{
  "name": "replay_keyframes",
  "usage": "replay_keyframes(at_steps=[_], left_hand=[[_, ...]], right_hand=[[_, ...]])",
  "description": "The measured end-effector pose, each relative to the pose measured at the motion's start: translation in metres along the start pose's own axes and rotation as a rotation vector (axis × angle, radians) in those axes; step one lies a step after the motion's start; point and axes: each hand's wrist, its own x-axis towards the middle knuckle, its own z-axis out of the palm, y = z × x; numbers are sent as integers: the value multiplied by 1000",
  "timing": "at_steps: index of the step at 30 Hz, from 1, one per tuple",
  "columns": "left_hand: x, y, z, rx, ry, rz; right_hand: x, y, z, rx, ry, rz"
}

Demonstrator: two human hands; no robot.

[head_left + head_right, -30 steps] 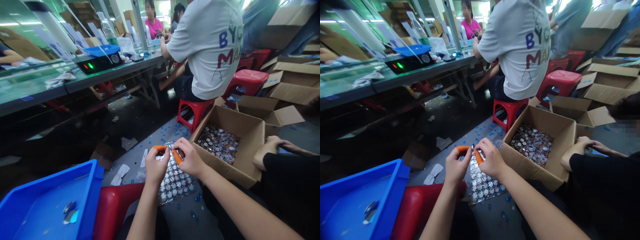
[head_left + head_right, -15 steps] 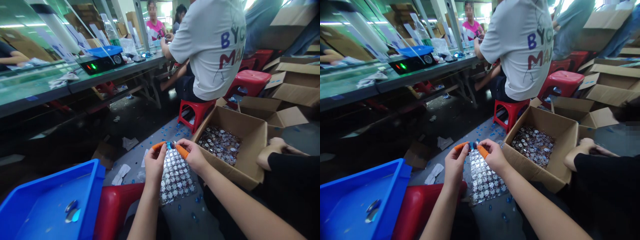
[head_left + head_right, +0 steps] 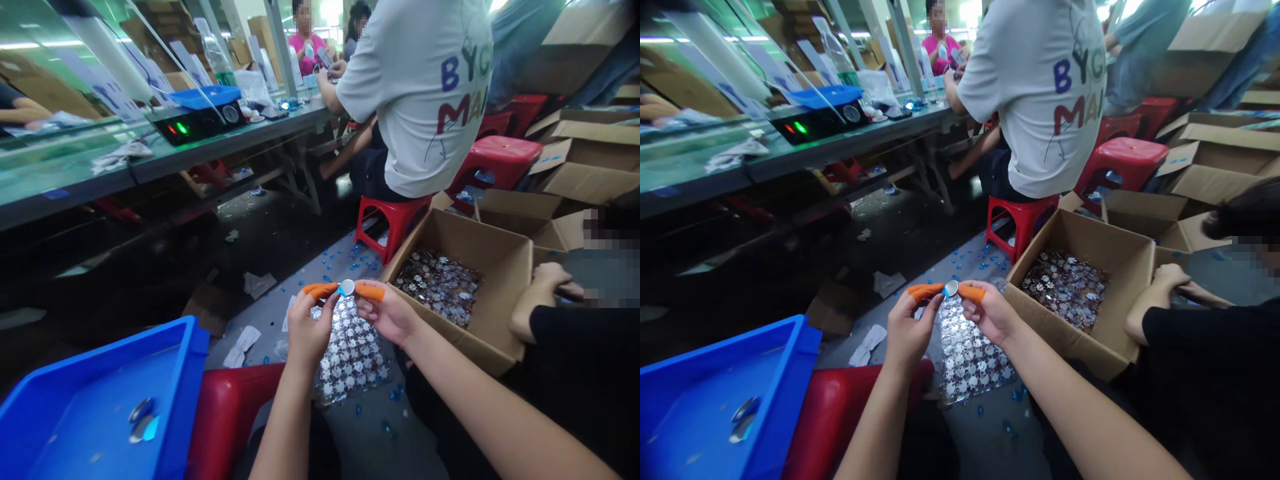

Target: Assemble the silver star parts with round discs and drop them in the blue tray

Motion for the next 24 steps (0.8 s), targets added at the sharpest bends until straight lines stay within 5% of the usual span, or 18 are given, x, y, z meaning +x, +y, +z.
replay_keyframes(at_steps=[11, 24], left_hand=[[-6, 13, 10, 128, 61, -43], [-14, 18, 14, -25, -43, -68]], right_hand=[[2, 13, 5, 23, 65, -138], [4, 14, 6, 49, 81, -167]])
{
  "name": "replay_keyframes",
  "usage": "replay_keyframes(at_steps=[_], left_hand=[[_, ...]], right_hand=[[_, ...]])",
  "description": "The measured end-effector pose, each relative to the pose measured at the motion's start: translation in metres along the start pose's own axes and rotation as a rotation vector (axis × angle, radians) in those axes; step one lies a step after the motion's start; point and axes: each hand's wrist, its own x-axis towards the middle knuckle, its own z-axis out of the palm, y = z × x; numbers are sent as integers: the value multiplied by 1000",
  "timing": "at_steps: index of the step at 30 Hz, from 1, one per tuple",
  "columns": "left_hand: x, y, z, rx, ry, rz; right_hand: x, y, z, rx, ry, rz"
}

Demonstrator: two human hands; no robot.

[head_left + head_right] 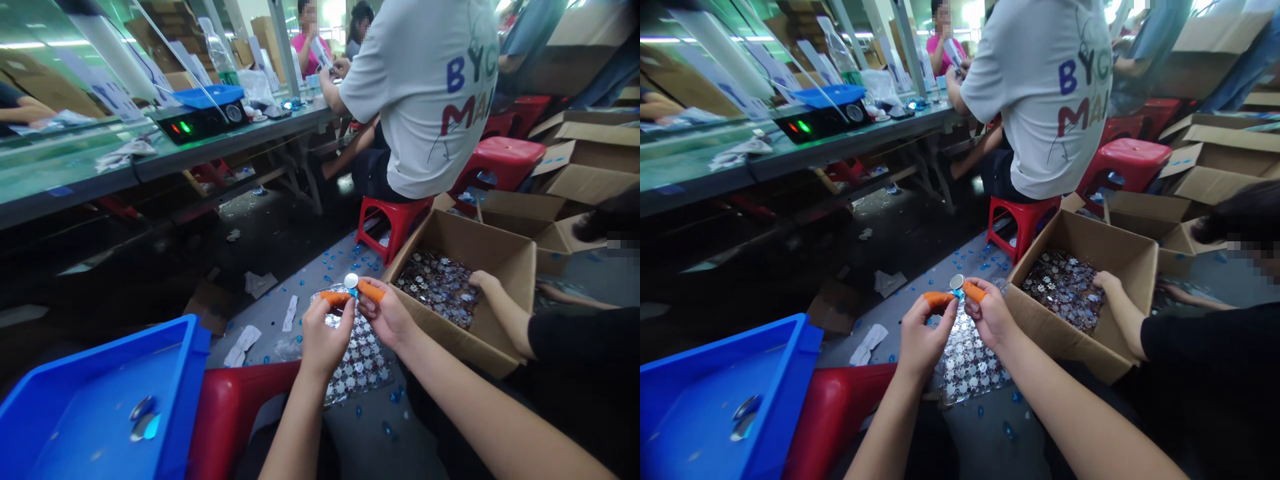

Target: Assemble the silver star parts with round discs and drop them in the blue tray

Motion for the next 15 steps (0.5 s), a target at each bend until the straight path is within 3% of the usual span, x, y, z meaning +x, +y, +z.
replay_keyframes(at_steps=[15], left_hand=[[0, 2, 0, -51, -11, -4]], right_hand=[[0, -1, 1, 125, -20, 104]])
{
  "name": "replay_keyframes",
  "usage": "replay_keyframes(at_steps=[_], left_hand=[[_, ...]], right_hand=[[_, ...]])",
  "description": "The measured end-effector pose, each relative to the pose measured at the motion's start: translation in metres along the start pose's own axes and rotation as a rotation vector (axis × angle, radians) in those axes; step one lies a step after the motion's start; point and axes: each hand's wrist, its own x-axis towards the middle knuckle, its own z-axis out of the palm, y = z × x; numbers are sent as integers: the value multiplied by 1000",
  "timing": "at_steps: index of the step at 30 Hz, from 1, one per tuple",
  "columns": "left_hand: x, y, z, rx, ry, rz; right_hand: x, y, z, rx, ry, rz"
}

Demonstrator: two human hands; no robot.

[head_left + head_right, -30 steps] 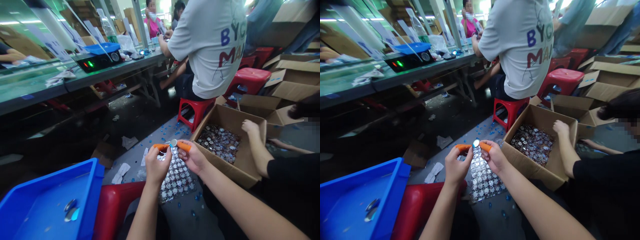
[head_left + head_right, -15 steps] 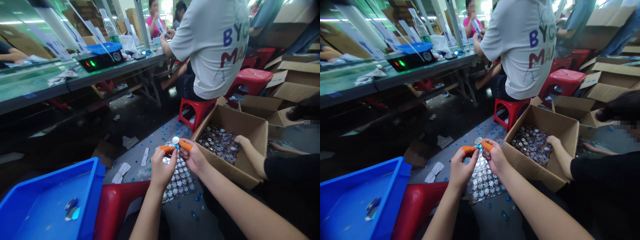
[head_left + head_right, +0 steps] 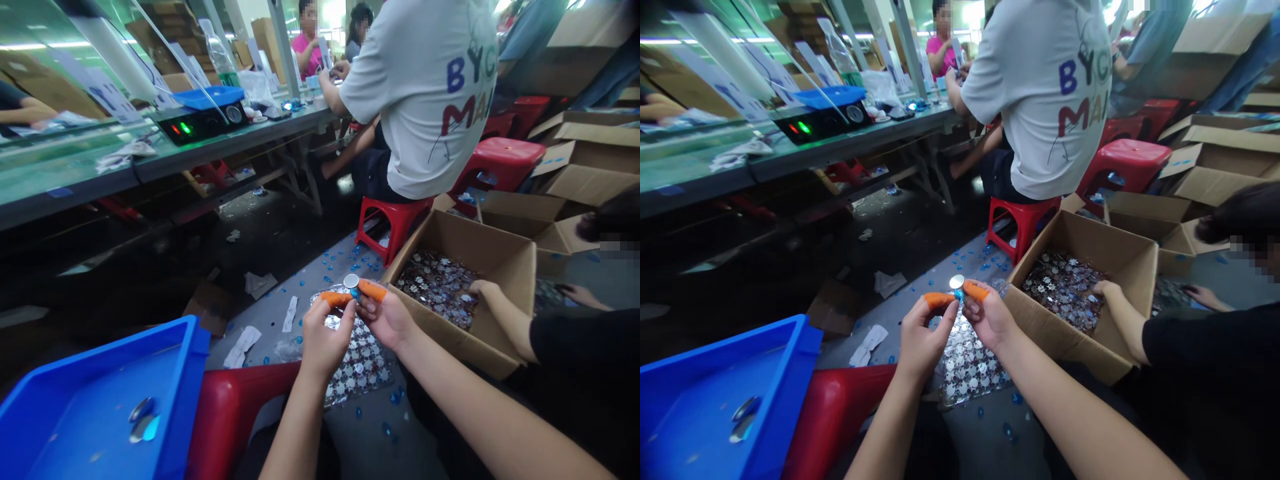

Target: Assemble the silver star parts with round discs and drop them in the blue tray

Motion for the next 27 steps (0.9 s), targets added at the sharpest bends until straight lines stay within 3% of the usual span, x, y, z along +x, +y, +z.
replay_keyframes(at_steps=[15, 22, 27], left_hand=[[-3, 1, 1, -68, -42, -13], [-3, 3, 1, -73, -60, 13], [-2, 5, -1, -74, -44, 21]], right_hand=[[0, -1, 2, 75, 42, 46], [1, -2, -2, 108, 159, 122], [2, -2, -4, 109, 94, 154]])
